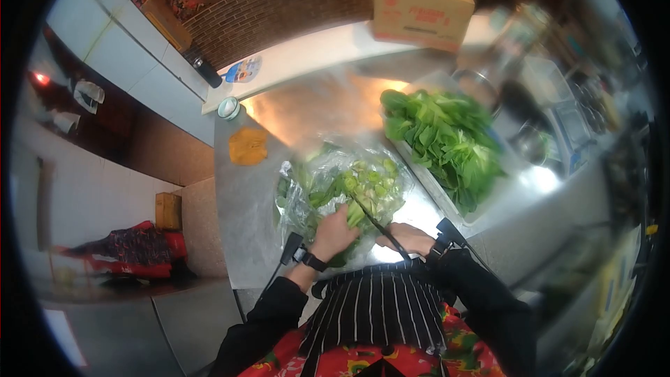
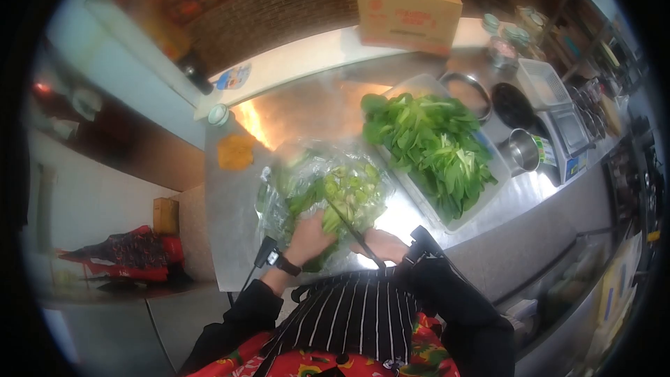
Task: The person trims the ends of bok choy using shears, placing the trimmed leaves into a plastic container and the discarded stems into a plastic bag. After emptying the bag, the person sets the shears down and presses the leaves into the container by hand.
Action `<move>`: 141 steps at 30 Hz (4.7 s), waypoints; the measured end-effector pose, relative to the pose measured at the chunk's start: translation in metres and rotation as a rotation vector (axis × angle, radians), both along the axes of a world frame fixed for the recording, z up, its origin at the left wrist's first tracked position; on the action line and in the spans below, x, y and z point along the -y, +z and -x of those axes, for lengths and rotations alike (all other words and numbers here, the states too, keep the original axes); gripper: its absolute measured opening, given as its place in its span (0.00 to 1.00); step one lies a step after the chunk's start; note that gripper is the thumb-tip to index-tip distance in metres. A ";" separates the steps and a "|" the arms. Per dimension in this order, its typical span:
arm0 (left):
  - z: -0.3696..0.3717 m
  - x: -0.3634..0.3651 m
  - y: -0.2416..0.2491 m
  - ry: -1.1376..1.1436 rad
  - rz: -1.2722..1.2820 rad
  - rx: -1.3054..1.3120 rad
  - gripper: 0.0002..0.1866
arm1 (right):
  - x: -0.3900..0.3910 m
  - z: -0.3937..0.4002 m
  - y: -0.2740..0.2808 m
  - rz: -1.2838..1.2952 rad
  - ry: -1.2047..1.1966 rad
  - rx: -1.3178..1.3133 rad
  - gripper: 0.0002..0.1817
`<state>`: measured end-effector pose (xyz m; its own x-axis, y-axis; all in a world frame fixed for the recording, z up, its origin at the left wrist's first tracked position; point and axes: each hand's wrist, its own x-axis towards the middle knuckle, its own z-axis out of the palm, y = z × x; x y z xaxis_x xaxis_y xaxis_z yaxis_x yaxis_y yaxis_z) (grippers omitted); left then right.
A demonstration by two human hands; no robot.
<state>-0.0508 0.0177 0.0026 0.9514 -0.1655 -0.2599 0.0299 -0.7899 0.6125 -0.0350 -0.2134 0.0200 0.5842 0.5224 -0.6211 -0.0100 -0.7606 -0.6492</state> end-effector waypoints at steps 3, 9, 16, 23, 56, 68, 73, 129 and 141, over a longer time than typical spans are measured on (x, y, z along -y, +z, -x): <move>0.001 0.003 0.007 0.019 0.013 0.049 0.27 | -0.011 0.001 0.011 0.113 -0.048 -0.054 0.30; 0.003 -0.008 0.015 0.206 0.224 0.093 0.26 | -0.008 0.006 0.019 0.019 -0.244 -0.037 0.25; -0.011 0.011 0.078 0.201 0.814 0.109 0.26 | 0.019 0.055 0.001 -0.337 -0.652 -0.112 0.13; -0.073 0.155 0.122 0.132 1.160 -0.129 0.22 | 0.066 0.124 0.020 -0.602 -1.177 0.031 0.07; 0.026 -0.015 0.018 -0.366 -0.619 -0.018 0.29 | 0.053 0.083 0.033 -0.377 -0.688 -0.053 0.09; 0.010 -0.036 0.038 -0.357 0.174 0.257 0.15 | 0.038 0.087 0.025 -0.415 -0.766 -0.132 0.09; -0.013 0.012 -0.003 0.302 -0.127 0.268 0.38 | 0.031 0.084 0.026 -0.376 -0.713 -0.148 0.14; 0.025 -0.046 -0.022 0.126 0.368 -0.306 0.25 | -0.018 -0.010 -0.016 0.150 0.149 0.152 0.29; 0.018 0.007 0.077 0.096 0.575 0.190 0.24 | 0.033 0.036 0.023 -0.299 -0.480 -0.032 0.16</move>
